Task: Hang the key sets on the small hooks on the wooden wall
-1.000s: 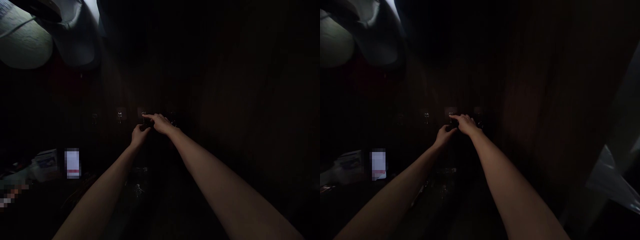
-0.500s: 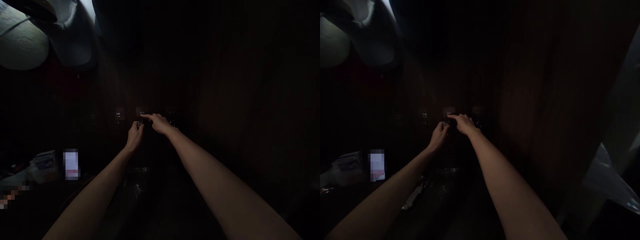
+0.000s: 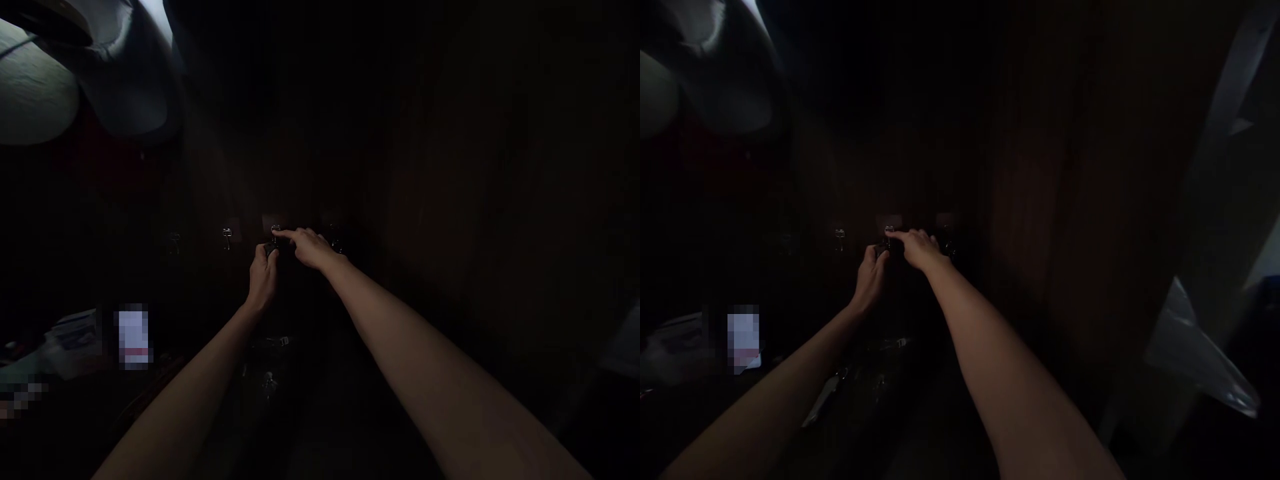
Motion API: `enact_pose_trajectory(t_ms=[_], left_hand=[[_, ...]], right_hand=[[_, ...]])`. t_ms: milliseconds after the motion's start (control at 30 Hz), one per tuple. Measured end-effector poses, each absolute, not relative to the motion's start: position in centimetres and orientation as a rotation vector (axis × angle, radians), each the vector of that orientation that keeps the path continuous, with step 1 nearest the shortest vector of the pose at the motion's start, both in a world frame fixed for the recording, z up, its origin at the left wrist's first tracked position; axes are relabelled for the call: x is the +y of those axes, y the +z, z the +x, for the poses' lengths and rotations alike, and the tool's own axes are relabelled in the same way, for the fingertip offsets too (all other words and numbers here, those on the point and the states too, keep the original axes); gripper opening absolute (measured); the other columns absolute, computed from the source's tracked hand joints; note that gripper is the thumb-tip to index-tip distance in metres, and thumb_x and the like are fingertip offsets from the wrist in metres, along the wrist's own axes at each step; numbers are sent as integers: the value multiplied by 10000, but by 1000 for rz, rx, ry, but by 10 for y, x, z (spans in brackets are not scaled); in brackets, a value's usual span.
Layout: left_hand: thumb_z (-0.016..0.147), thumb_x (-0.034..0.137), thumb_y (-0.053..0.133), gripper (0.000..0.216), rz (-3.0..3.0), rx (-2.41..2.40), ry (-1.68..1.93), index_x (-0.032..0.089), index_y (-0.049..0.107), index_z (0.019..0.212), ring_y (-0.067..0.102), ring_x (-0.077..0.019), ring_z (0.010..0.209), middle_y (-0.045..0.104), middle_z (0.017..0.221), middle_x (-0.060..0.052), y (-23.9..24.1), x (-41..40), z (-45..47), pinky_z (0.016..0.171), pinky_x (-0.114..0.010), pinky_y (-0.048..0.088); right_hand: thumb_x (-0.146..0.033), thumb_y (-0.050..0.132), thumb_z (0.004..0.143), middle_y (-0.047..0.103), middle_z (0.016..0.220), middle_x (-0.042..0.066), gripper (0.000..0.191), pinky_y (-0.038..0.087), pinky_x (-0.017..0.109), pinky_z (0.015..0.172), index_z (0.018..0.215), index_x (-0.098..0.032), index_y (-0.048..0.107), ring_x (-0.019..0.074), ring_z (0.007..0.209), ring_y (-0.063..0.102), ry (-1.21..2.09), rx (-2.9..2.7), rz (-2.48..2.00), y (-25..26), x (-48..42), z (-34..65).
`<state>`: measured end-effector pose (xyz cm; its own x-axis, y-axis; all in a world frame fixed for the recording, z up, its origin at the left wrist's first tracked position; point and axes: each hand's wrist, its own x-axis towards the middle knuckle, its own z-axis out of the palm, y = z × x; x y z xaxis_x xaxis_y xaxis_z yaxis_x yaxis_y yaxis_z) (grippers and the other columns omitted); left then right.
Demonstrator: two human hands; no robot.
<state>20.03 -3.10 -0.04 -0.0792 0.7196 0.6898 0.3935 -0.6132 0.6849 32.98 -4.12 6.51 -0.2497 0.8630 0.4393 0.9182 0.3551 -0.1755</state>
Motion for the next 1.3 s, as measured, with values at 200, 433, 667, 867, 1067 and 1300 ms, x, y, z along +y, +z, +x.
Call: enact_pose_trajectory(t_ms=[200,433,667,867,1067,1300], left_hand=[[848,337,391,152,1726,1116,1722,208,443,910,555,-142,714,555,784,1,-18,-18,212,655,-261,446],[806,383,419,208,1264,751,1567,217,449,927,504,-68,508,537,710,36,-23,-3,223,511,-196,418],[803,413,469,374,1741,1284,1772,212,474,1118,545,-202,986,564,1077,-80,-9,-22,199,835,-347,439],[807,306,477,340,2210,1526,1816,275,554,1136,477,-260,1089,542,1150,-76,12,-28,189,928,-426,373],[804,228,458,227,2314,1217,1715,213,632,949,600,-167,894,668,952,-25,19,-15,179,829,-288,449],[776,298,529,178,2204,1255,1762,205,667,840,625,-144,752,696,831,-12,21,-17,182,691,-230,463]], right_hand=[[-35,358,845,538,1189,7,626,335,356,922,1310,-454,361,190,1114,452,-152,-2156,-1566,65,-41,329],[1,354,806,529,1199,9,671,333,374,926,1307,-445,372,192,1125,449,-156,-2146,-1565,65,-42,328],[5,342,812,533,1196,7,682,343,365,924,1319,-451,347,192,1121,448,-163,-2169,-1569,65,-41,329],[5,340,800,537,1193,11,699,350,360,924,1333,-446,323,193,1120,450,-186,-2174,-1549,64,-39,330],[-25,333,844,506,1250,3,646,337,354,939,1321,-461,334,187,1147,438,-167,-2161,-1565,64,-40,330],[0,326,829,517,1219,12,662,347,367,930,1315,-449,357,199,1140,444,-169,-2159,-1541,63,-38,330]])
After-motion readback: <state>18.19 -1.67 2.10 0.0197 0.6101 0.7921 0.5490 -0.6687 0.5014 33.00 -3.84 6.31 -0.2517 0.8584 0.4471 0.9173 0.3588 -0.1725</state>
